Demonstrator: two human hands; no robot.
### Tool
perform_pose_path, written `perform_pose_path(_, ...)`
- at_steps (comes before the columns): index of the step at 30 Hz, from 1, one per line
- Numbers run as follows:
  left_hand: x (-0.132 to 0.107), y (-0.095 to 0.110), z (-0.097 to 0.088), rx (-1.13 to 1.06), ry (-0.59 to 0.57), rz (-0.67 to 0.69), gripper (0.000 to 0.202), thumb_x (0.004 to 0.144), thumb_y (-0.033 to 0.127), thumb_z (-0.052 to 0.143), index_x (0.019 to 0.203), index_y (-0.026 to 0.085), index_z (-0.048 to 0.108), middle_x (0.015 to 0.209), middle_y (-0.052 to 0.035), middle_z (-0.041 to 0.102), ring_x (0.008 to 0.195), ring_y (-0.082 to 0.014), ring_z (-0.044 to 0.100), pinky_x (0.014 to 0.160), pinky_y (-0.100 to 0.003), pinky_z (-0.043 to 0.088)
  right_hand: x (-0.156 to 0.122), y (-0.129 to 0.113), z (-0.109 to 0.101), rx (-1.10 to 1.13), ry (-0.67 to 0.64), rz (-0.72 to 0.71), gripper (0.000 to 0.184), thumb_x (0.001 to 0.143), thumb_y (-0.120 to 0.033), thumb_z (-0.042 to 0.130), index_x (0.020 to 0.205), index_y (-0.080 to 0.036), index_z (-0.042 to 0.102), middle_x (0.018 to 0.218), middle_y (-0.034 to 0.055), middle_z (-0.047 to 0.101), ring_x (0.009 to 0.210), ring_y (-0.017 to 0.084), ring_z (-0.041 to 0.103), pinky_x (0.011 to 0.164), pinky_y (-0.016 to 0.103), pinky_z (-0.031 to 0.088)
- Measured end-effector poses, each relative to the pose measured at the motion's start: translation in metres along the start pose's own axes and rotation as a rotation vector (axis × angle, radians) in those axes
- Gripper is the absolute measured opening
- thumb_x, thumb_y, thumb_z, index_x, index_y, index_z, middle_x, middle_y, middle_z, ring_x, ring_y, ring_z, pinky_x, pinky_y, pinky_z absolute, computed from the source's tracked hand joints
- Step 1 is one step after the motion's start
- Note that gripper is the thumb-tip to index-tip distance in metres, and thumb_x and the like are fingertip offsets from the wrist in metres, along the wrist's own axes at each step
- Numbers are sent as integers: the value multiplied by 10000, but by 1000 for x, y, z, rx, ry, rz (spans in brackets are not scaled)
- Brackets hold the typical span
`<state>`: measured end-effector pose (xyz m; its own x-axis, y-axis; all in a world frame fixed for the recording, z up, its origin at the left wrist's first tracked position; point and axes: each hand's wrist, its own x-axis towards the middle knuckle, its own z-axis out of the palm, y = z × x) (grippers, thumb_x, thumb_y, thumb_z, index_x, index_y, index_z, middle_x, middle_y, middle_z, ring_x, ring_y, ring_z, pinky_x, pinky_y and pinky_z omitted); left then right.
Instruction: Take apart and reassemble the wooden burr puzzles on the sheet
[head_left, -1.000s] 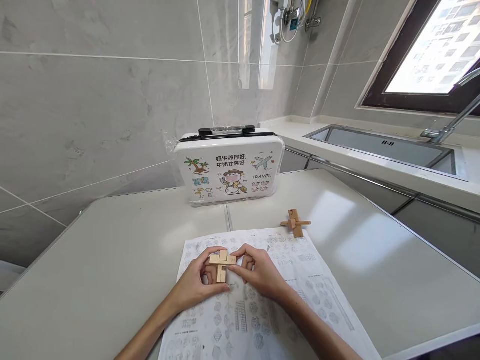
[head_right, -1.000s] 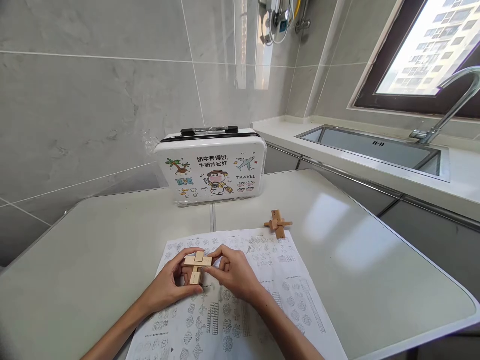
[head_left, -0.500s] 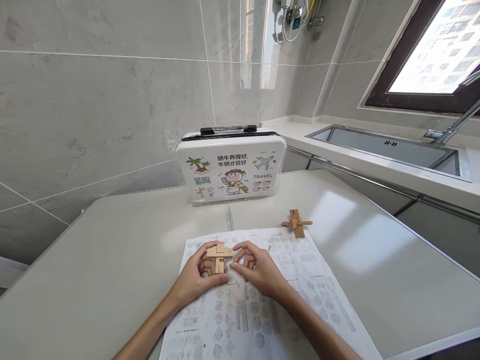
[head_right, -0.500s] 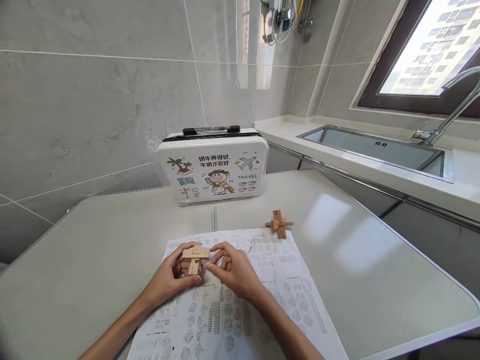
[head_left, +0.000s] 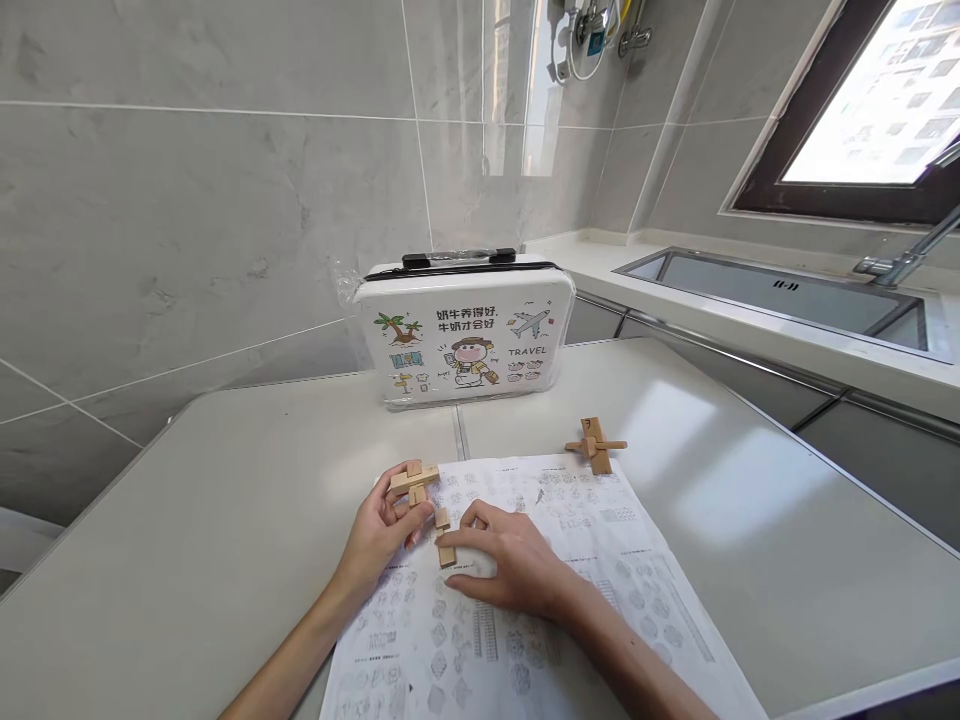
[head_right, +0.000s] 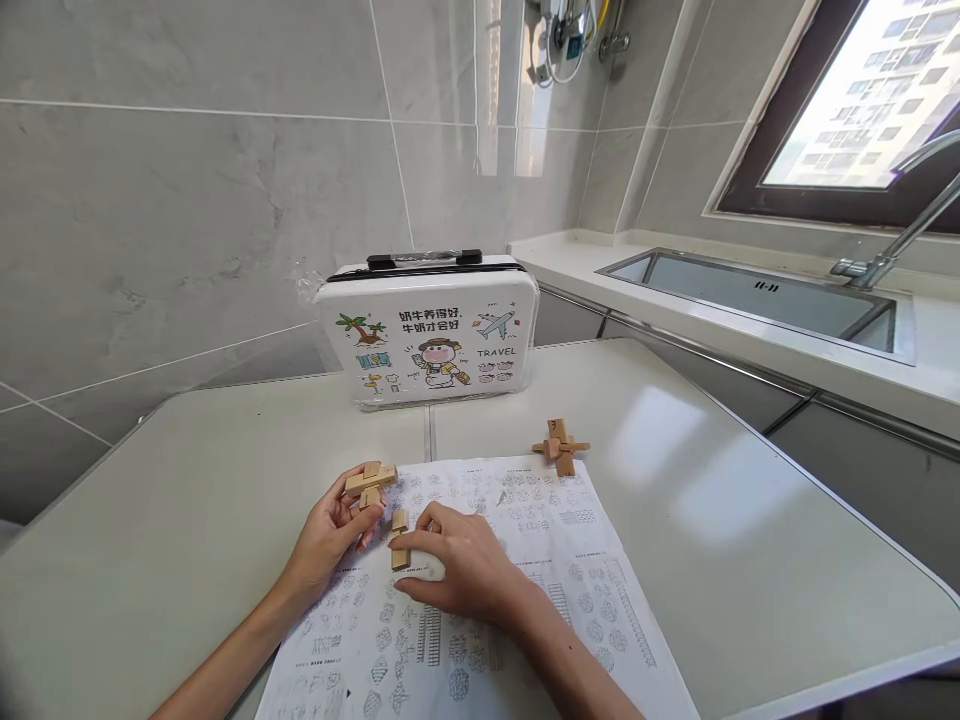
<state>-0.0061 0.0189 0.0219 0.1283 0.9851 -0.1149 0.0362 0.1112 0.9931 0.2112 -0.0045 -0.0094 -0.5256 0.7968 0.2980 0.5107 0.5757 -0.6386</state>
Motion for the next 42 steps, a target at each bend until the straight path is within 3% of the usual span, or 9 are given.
perform_pose_path(8, -1, 0, 3, 3, -18, 4, 746, 790, 497, 841, 1380, 223, 476, 947, -2, 631, 571, -78, 475, 556, -233, 413, -1, 2, 4, -36, 46, -13, 189, 857, -313, 779, 1030, -292, 706, 1105, 13, 681, 744, 136, 627, 649, 263, 411)
perform_pose_path(14, -1, -1, 4, 14, -30, 4, 765, 788, 473, 849, 1392, 241, 442, 928, 7, 627, 572, -83, 486, 542, -228, 416, 2, 7, 7, -88, 190, 53, 329, 898, -189, 664, 1216, -256, 609, 1096, 59, 676, 980, 222, 659, 697, 295, 474)
perform_pose_path(19, -2, 1, 6, 39, 9, 7, 743, 791, 487, 842, 1379, 257, 451, 1066, -29, 652, 571, -67, 491, 533, -222, 436, 3, 12, 11, -123, 246, 98, 95, 935, -182, 614, 1016, -230, 606, 1023, 61, 663, 930, 227, 637, 690, 316, 473)
perform_pose_path(23, -4, 1, 8, 87, 12, -5, 772, 778, 514, 840, 1395, 258, 453, 952, -5, 655, 560, -87, 502, 528, -228, 438, 2, 13, 10, -101, 248, 104, 59, 990, -212, 572, 1008, -235, 623, 1007, 59, 660, 901, 216, 636, 664, 306, 468)
perform_pose_path(28, -6, -4, 8, 145, -18, 16, 789, 771, 511, 847, 1410, 257, 460, 1045, -41, 691, 697, -139, 604, 668, -274, 510, 3, 10, 4, -31, 244, 109, 123, 1043, -259, 549, 1086, -265, 664, 1026, 54, 687, 957, 219, 656, 766, 313, 504)
perform_pose_path(32, -7, -6, 7, 215, -37, 33, 768, 795, 488, 838, 1422, 250, 463, 884, 5, 660, 678, -141, 578, 679, -273, 487, 3, 8, 2, 7, 245, 110, 159, 1063, -271, 523, 1137, -266, 664, 1029, 58, 700, 941, 221, 663, 777, 317, 506)
perform_pose_path(36, -9, -7, 9, 270, -44, 38, 783, 802, 478, 837, 1437, 237, 448, 678, 81, 496, 607, -128, 481, 639, -254, 433, 3, 6, 2, 36, 262, 88, 234, 1079, -260, 468, 1253, -261, 624, 1053, 71, 695, 941, 221, 666, 777, 320, 505)
perform_pose_path(42, -11, -5, 10, 326, -47, 72, 763, 794, 479, 835, 1422, 235, 476, 685, 72, 497, 628, -131, 453, 644, -255, 432, 3, 6, 2, 61, 294, 98, 158, 1056, -271, 521, 1190, -237, 599, 975, 53, 691, 855, 213, 660, 751, 321, 488)
